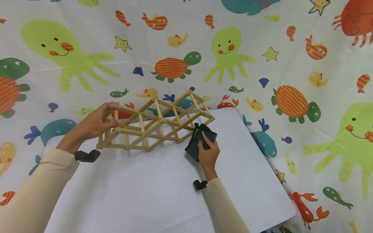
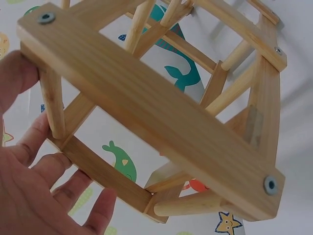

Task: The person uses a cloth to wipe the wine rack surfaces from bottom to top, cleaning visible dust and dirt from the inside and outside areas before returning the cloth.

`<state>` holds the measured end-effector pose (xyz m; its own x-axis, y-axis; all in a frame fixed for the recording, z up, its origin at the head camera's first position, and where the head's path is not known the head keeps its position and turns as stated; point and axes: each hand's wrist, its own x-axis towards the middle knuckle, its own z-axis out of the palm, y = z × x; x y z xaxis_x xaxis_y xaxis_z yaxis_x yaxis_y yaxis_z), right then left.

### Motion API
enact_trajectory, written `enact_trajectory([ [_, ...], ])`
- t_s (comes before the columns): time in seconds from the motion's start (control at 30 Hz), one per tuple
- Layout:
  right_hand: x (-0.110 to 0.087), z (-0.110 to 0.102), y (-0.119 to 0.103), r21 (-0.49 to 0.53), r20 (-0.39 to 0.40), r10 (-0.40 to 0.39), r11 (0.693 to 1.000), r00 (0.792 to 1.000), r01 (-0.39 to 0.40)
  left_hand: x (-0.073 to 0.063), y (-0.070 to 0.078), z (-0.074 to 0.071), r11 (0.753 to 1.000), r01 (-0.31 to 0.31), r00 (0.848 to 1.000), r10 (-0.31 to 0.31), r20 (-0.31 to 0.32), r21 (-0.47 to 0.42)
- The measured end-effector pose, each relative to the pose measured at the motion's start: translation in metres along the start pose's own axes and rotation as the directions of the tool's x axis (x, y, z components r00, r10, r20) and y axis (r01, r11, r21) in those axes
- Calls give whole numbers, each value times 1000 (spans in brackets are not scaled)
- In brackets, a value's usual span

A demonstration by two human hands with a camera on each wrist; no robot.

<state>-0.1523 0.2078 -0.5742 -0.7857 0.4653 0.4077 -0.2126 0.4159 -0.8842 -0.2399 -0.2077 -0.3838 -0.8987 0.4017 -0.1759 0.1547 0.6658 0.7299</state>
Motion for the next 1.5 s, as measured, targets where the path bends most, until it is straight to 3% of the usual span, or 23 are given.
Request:
enact_trajectory([
  [0.1,6,-1,-2,32,-132,-26,999,991,31,0,1,0,1000,-11,1000,11,-6,5],
  [0.2,9,2,-4,26,-142,-16,999,990,20,-2,1,-1,1000,-16,1000,16,-8,3],
  [0.27,6,6,-3,12,-92,10,1000,996,-9,-3,0,-1,1000,-17,1000,17,-4,3],
  [0.37,-6,12,-1,-20,53,83,996,995,-82,-1,2,0,1000,-6,1000,6,0,9],
  [0.47,-14,15,-1,-72,214,151,988,965,-138,1,4,1,1000,5,1000,-5,-1,24],
  [0.53,-16,15,-1,-97,260,164,985,952,-143,2,5,1,1000,7,1000,-7,-2,27],
  [0.6,-16,13,-2,-68,227,153,988,962,-141,3,5,2,1000,2,1000,-2,1,22],
  [0.7,-14,10,-3,-16,112,128,992,985,-127,3,6,2,1000,-3,1000,3,3,17],
  [0.77,-14,11,-4,15,70,138,990,988,-139,3,6,2,1000,-3,1000,3,1,18],
  [0.83,-14,14,-4,18,79,170,985,982,-172,2,7,2,1000,-1,1000,1,-3,24],
  [0.97,-17,25,-5,-31,195,259,966,946,-258,0,11,2,1000,2,1000,-2,-4,23],
  [1.13,-23,37,-7,-129,330,354,935,875,-330,-2,14,3,1000,5,1000,-5,-9,21],
  [1.23,-23,37,-8,-175,385,386,923,838,-344,-2,15,3,1000,11,1000,-11,-11,28],
  [1.3,-21,34,-8,-189,411,384,923,827,-335,-3,15,2,999,17,1000,-17,-13,38],
  [1.37,-19,29,-9,-181,402,378,925,834,-333,-4,14,2,999,21,1000,-21,-14,45],
  [1.5,-18,24,-9,-114,273,376,927,886,-358,-5,16,2,999,16,1000,-15,-10,41],
])
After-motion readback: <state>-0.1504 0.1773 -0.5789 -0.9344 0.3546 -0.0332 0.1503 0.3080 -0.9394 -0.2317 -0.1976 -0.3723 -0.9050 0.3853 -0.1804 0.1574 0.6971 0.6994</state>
